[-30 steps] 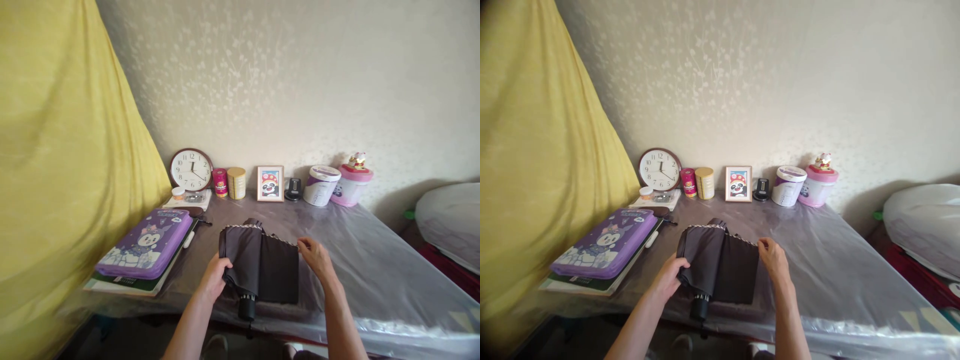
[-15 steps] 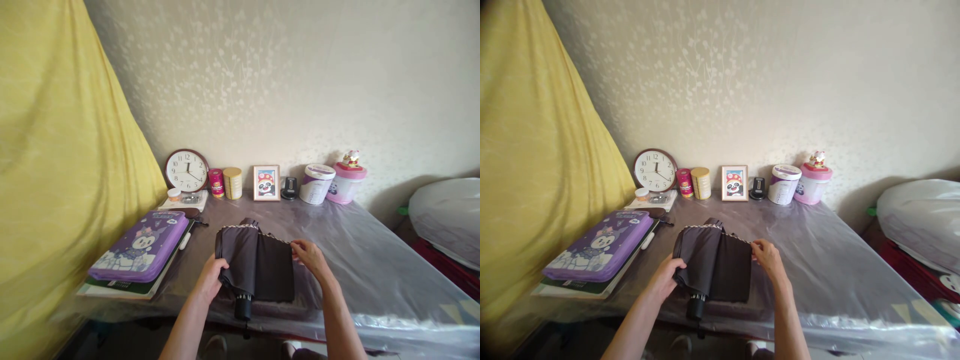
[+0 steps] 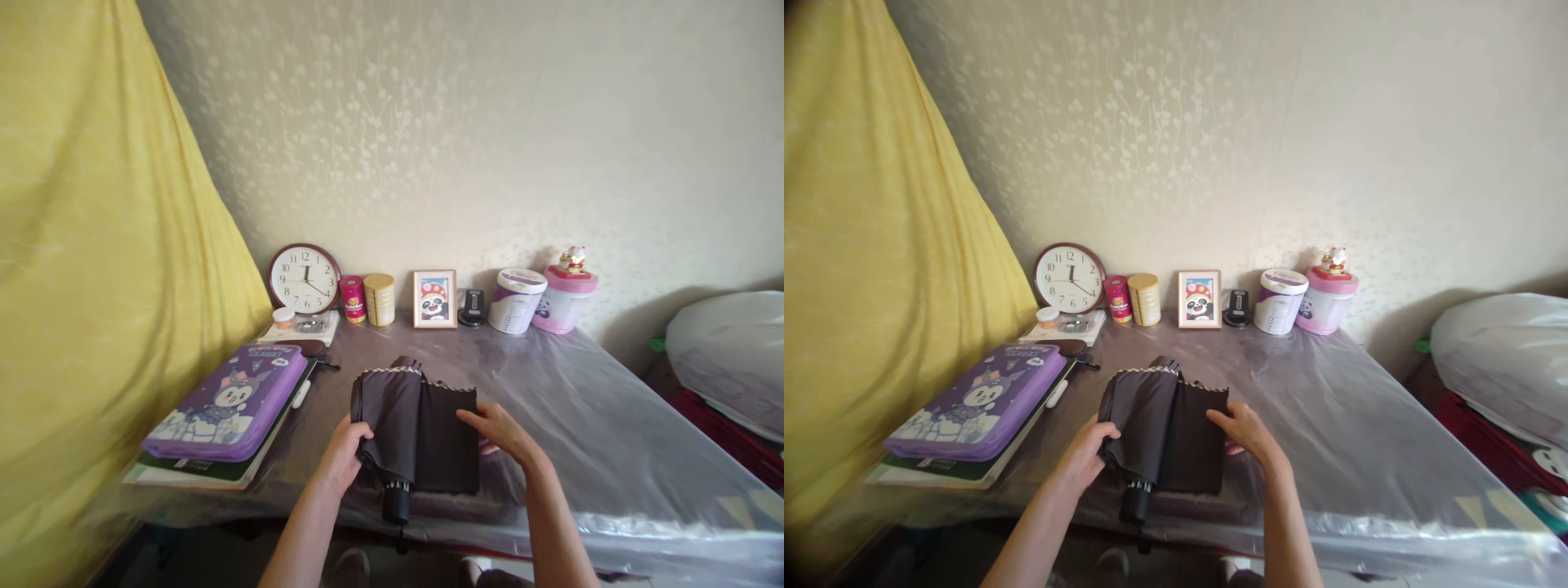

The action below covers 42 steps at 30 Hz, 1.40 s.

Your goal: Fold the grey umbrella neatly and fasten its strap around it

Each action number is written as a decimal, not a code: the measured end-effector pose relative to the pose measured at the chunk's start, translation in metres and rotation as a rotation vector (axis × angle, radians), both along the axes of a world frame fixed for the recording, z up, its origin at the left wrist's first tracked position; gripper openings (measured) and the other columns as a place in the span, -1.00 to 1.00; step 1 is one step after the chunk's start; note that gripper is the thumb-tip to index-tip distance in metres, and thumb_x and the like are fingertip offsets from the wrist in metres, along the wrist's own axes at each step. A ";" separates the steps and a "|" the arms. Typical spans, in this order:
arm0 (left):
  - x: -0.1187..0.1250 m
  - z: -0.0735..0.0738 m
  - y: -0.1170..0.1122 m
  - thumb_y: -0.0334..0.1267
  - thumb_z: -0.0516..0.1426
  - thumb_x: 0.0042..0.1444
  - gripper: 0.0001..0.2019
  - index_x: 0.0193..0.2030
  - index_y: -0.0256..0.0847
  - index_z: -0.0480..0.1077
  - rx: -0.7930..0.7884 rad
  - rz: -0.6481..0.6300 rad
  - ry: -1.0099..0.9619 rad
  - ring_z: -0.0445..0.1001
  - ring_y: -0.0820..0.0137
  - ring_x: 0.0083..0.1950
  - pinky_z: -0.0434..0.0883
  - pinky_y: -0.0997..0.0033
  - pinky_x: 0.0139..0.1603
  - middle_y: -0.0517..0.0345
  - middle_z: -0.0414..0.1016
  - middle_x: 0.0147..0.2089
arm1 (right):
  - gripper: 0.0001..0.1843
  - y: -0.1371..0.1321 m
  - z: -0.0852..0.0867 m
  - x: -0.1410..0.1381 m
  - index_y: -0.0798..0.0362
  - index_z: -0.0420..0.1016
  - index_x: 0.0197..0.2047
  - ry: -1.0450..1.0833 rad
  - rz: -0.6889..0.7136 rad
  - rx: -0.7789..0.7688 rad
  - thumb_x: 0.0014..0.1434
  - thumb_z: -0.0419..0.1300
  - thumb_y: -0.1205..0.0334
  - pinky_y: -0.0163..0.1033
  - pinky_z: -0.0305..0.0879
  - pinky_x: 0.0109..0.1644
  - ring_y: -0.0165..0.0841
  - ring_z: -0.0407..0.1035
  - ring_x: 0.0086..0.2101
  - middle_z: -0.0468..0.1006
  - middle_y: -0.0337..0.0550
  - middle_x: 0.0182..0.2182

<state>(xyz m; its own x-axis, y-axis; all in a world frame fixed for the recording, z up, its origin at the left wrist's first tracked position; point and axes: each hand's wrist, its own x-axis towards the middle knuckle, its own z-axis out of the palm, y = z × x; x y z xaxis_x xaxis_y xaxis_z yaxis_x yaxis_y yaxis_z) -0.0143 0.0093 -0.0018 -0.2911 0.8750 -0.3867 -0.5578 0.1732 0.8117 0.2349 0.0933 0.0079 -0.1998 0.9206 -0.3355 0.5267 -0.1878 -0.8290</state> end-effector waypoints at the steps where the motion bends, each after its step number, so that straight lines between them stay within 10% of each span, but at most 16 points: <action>1: 0.000 0.000 0.000 -0.49 0.09 -0.40 -0.84 -0.57 -0.23 0.27 0.001 -0.001 -0.001 0.25 0.52 -0.61 0.23 0.54 -0.58 0.33 0.27 -0.65 | -0.69 -0.002 0.001 -0.001 0.09 0.41 -0.43 0.012 0.032 -0.021 -0.03 0.23 -0.01 -0.34 0.36 -0.60 -0.41 0.37 -0.57 0.44 -0.24 -0.58; 22: -0.001 -0.008 0.004 -0.50 0.09 -0.37 -0.81 -0.50 -0.27 0.35 0.046 -0.012 -0.021 0.36 0.46 -0.56 0.30 0.51 -0.52 0.24 0.40 -0.59 | -0.60 -0.017 0.010 -0.087 0.09 0.43 -0.41 0.542 0.102 0.144 -0.03 0.21 -0.13 -0.33 0.32 -0.35 -0.40 0.37 -0.41 0.47 -0.25 -0.46; 34: -0.002 -0.005 0.006 -0.48 0.09 -0.28 -0.90 -0.53 -0.26 0.33 0.026 0.026 -0.112 0.33 0.48 -0.63 0.25 0.53 -0.59 0.27 0.37 -0.65 | -0.73 -0.013 -0.015 -0.115 -0.01 0.48 -0.14 0.309 0.307 0.648 0.10 0.07 0.36 -0.11 0.13 0.16 -0.31 0.28 0.04 0.43 -0.13 0.03; 42: 0.000 0.000 0.005 -0.40 0.24 -0.20 -0.80 -0.34 -0.32 0.46 0.075 0.007 -0.127 0.51 0.38 -0.32 0.40 0.48 -0.26 0.07 0.57 -0.35 | -0.64 -0.032 -0.021 -0.131 0.06 0.45 -0.03 0.032 0.438 0.871 0.08 0.09 0.40 -0.01 0.01 0.22 -0.23 0.22 0.10 0.41 -0.02 0.07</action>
<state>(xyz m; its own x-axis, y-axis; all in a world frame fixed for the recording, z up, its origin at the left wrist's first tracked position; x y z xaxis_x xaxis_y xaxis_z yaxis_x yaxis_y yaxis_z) -0.0140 0.0147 -0.0022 -0.2501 0.9010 -0.3544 -0.6580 0.1104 0.7449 0.1037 0.0614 -0.0136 -0.5803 0.6861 0.4388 0.3787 0.7043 -0.6004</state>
